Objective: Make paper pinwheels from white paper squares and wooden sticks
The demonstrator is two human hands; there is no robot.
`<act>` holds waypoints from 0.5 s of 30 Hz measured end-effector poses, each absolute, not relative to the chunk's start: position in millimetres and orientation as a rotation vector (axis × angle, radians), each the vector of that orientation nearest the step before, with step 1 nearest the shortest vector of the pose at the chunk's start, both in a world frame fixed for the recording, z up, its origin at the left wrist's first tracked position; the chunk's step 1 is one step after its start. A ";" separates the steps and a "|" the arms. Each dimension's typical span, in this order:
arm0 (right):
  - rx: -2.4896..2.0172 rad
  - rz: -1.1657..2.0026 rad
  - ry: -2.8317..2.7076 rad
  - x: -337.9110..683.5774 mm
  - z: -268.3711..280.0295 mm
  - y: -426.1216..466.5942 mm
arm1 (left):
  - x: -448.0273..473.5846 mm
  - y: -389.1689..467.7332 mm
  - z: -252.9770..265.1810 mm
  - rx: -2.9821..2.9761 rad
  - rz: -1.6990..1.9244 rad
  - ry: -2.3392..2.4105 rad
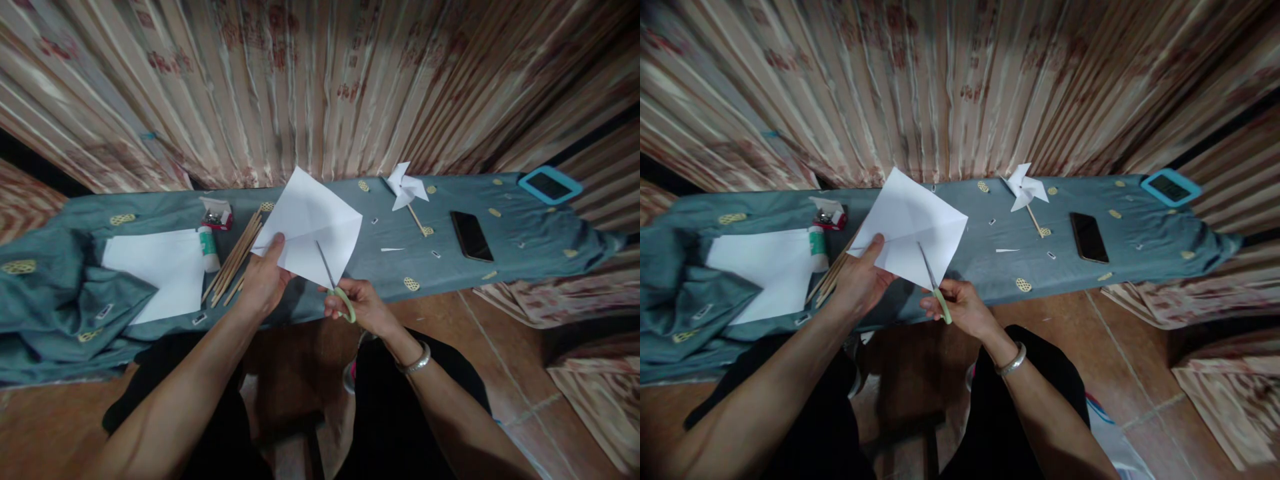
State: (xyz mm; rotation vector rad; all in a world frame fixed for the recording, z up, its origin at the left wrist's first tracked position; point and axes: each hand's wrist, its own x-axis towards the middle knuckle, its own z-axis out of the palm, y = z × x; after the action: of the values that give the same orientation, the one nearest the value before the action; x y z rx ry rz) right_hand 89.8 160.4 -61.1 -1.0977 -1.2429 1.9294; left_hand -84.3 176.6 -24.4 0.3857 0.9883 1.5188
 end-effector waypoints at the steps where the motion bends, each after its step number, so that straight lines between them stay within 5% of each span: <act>1: -1.098 1.924 -1.241 89.5 -60.9 160.2 | -84.4 176.2 -24.6 0.386 1.521 0.984; 15: -1.094 1.927 -1.189 87.4 -61.3 160.2 | -84.8 176.3 -27.2 0.380 1.535 0.967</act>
State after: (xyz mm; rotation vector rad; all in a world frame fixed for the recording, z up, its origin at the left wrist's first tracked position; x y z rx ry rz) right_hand 87.4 160.2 -61.3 -1.0940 -1.1888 1.9269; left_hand -84.8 176.3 -27.2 0.3798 0.9669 1.5355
